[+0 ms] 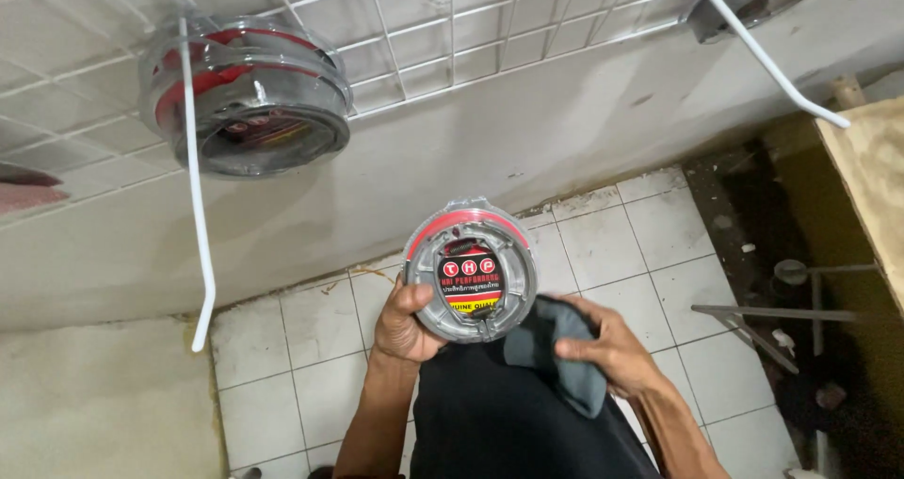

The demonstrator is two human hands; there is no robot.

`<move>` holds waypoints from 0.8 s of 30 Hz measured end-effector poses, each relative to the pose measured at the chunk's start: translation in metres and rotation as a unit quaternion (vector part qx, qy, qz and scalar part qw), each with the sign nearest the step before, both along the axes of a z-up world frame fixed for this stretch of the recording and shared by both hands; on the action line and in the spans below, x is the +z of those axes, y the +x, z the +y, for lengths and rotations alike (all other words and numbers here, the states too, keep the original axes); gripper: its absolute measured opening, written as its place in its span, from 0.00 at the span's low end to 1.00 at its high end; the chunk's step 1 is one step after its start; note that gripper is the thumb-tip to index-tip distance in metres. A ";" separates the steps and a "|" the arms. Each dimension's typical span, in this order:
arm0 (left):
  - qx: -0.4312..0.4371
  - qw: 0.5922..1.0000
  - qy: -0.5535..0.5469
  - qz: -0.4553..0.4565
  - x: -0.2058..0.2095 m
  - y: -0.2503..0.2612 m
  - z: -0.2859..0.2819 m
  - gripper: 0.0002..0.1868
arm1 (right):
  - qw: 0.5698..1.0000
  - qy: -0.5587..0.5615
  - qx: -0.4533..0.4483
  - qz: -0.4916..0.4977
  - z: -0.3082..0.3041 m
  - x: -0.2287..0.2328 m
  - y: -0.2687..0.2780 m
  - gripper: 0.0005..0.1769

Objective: Wiping a packaged motorcycle part with a cloth and hanging it on a wall rack.

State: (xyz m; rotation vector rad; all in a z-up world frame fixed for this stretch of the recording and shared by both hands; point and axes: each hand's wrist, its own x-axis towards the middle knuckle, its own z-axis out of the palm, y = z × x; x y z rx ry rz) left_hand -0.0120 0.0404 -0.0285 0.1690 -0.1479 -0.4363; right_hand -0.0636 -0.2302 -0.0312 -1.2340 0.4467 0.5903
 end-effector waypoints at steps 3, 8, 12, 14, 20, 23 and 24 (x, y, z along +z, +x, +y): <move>0.012 1.000 0.004 0.000 0.006 0.006 0.000 0.37 | 0.966 -0.149 0.205 0.046 -0.006 -0.021 -0.030 0.30; 0.059 0.997 0.038 0.024 0.003 0.008 -0.010 0.34 | 0.950 -0.169 0.262 0.019 -0.001 0.001 -0.032 0.09; 0.057 0.997 0.028 0.031 0.001 0.012 -0.014 0.36 | 0.938 -0.222 0.252 0.085 0.001 0.012 -0.029 0.08; 0.059 0.998 0.024 0.028 0.003 0.013 -0.014 0.36 | 0.951 -0.245 0.188 0.017 -0.022 -0.008 -0.031 0.11; 0.067 0.995 0.053 0.047 0.004 0.005 -0.016 0.39 | 0.930 -0.211 -0.111 -0.281 -0.037 0.025 -0.027 0.10; 0.071 0.992 0.073 0.069 0.009 -0.002 -0.020 0.40 | 0.894 -0.191 -0.215 -0.345 0.009 0.059 -0.011 0.09; 0.077 0.991 0.083 0.078 0.012 -0.005 -0.021 0.39 | 0.871 -0.216 -0.228 -0.378 0.026 0.067 -0.004 0.08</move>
